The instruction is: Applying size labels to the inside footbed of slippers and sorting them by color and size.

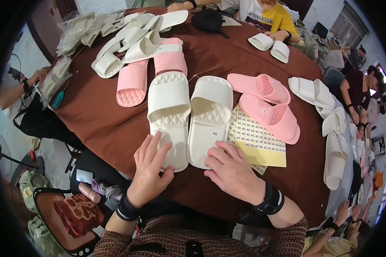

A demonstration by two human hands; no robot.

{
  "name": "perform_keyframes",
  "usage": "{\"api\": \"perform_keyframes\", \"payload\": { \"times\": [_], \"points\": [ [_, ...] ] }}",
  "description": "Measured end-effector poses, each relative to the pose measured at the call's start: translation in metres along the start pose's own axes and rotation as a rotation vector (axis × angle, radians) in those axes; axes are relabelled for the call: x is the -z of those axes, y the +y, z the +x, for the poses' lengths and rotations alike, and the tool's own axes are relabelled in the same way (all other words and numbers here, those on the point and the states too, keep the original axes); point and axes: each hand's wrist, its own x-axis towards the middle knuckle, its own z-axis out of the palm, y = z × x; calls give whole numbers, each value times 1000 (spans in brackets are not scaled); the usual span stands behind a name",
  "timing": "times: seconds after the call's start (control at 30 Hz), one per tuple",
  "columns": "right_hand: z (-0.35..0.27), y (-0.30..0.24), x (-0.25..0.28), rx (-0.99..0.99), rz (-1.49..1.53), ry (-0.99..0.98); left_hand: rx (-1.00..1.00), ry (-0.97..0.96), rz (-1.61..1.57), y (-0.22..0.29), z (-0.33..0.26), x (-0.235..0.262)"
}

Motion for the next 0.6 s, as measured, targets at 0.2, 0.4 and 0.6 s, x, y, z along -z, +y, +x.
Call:
{"api": "perform_keyframes", "payload": {
  "times": [0.2, 0.4, 0.6],
  "points": [
    [6, 6, 11, -5, 98, 16, -255, 2, 73, 14, 14, -7],
    [29, 27, 18, -355, 517, 197, -370, -72, 44, 15, 22, -14],
    [35, 39, -2, -287, 227, 230, -377, -73, 50, 13, 21, -17]
  ]
}}
